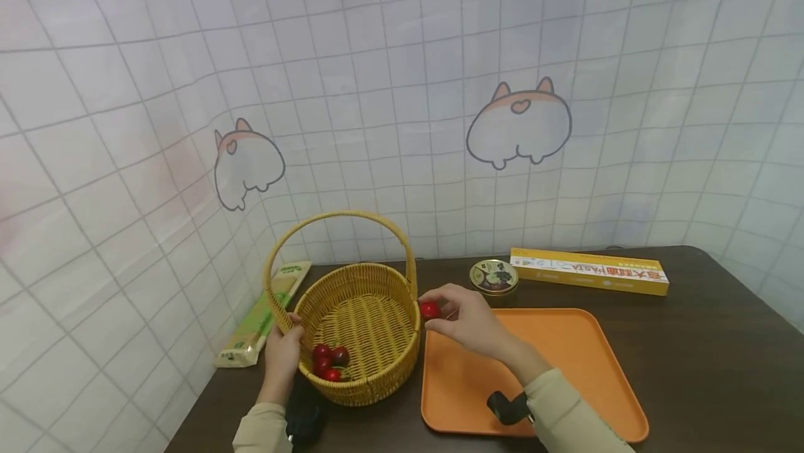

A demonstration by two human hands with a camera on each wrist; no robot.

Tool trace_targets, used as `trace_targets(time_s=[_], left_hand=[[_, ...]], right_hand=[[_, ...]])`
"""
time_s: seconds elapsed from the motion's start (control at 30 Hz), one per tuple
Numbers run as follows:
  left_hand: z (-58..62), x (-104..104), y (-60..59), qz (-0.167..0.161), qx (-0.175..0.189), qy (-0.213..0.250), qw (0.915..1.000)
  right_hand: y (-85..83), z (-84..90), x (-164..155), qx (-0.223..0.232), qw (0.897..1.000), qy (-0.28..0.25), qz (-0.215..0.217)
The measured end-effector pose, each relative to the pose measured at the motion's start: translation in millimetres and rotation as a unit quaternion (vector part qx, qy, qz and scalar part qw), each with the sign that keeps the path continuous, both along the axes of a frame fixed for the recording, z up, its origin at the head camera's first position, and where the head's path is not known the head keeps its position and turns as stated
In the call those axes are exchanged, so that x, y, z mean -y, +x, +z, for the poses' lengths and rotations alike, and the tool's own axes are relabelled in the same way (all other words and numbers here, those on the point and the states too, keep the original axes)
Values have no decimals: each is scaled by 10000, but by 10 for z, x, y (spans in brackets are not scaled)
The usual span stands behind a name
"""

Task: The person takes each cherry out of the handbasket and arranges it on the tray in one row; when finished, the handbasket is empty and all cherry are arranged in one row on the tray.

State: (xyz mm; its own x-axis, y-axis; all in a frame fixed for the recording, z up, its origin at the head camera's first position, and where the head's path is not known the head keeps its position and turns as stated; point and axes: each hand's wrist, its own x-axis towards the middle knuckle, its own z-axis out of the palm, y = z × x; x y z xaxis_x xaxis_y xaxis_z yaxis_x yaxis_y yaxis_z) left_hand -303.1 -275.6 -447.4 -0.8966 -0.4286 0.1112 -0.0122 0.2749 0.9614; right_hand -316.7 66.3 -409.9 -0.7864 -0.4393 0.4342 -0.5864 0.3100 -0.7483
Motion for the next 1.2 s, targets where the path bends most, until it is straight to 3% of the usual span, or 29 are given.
trace_targets(time_s=[0.17, 0.47, 0.73, 1.2], left_hand=[[-5, 6, -6, -76, 27, 41, 10000], [-30, 24, -8, -53, 9, -20, 10000], [-4, -3, 0, 23, -16, -79, 10000], [-21, 4, -9, -2, -55, -53, 10000]], right_hand=[[-70, -68, -88, 376, 9980, 296, -410], [-171, -287, -93, 535, 9908, 1237, -80], [-170, -390, -88, 725, 9863, 1452, 298], [-136, -418, -55, 720, 9835, 1608, 422]])
